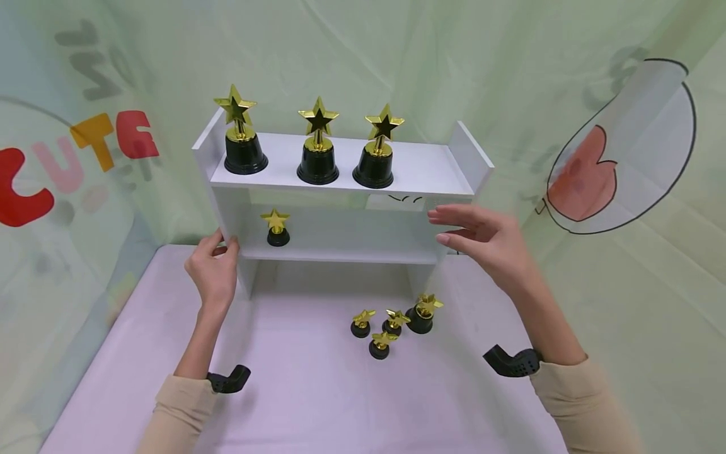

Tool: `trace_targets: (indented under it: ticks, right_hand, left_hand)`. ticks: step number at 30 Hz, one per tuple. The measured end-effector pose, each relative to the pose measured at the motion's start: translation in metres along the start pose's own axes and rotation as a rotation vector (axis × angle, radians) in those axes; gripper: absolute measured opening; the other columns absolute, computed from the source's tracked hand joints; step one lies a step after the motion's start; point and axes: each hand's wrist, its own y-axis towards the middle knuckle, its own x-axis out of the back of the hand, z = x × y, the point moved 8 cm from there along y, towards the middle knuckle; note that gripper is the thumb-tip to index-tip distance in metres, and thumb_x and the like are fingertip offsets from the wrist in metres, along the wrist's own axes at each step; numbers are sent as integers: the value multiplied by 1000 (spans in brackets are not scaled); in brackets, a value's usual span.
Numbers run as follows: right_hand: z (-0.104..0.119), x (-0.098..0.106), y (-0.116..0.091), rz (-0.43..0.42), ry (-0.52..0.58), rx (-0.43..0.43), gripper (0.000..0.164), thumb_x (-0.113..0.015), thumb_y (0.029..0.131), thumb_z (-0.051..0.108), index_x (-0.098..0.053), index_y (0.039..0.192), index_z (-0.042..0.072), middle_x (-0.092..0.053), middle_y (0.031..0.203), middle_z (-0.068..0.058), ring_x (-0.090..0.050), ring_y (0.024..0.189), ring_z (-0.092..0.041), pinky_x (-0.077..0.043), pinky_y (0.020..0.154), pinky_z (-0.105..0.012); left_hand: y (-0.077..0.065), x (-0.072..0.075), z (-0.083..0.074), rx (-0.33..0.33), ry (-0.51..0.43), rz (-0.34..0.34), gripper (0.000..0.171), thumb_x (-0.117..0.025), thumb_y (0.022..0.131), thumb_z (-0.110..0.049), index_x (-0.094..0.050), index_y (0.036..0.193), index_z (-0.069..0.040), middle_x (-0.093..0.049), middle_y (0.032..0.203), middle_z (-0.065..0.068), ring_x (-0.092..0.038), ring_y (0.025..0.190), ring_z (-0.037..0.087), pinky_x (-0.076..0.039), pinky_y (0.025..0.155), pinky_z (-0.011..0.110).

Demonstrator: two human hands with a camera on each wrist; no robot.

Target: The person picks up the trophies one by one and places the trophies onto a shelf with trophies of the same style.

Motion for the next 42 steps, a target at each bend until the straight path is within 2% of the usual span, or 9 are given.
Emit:
trace_targets:
  ticks: [7,12,18,24,29,36,39,42]
  right_hand:
    - [-34,-4,-33,-5,-167,-60,36,-75,92,3,-70,128,4,-75,122,1,-71,109,-14,-58,87,-20]
    - [-64,-6,-55,-5,-160,-92,37,-73,93,2,-69,129,4,-74,123,4,-71,108,-7,-58,88,-19]
    - [-93,-2,-74,-38,-127,-164,39,-73,94,5,-67,133,4,-73,125,8,-71,109,-8,-58,89,-20]
    - [-125,6,-92,-77,-142,-233,39,-73,96,13,-66,135,7,-69,131,-12,-69,113,-6,-57,91,-19]
    - [-150,11,-105,-120,-141,-252,40,-73,96,13,-65,134,5,-67,133,-19,-68,112,-2,-56,90,-17]
    - [-180,8,-116,-132,-187,-255,40,-75,95,14,-67,133,6,-67,134,-18,-62,118,0,-51,98,-14]
    - [-194,6,-122,-133,-190,-276,42,-75,95,16,-66,135,7,-67,135,-16,-61,119,2,-50,100,-15]
    - [-207,3,-127,-132,-188,-315,45,-76,95,20,-65,136,8,-66,137,-15,-61,121,-2,-50,102,-17]
  left_hand:
    - [0,-1,2,7,2,-14,19,-69,90,-4,-81,105,-4,-74,89,22,-57,68,-12,-46,67,7]
    - [0,0,4,15,0,-17,20,-69,91,-5,-81,107,-4,-75,92,21,-58,69,-9,-47,68,9]
    - [0,2,6,29,-9,-15,20,-69,92,-4,-80,108,-3,-76,96,20,-58,72,-8,-47,70,9]
    - [0,1,4,25,-16,-20,18,-69,92,-3,-81,105,-2,-76,96,20,-60,72,-3,-47,70,9]
    - [-1,-2,5,33,-21,-15,17,-69,92,-3,-81,104,-2,-75,95,20,-60,72,-3,-48,70,10]
    - [-1,-1,5,31,-29,-32,18,-68,91,-1,-81,103,-3,-75,91,20,-59,71,-7,-48,71,12]
    - [0,0,4,25,-30,-29,20,-68,91,-1,-81,106,-4,-75,93,21,-59,71,-7,-48,71,11]
    - [-1,0,4,29,-26,-23,20,-69,91,-2,-81,107,-4,-75,94,21,-59,71,-8,-48,71,10]
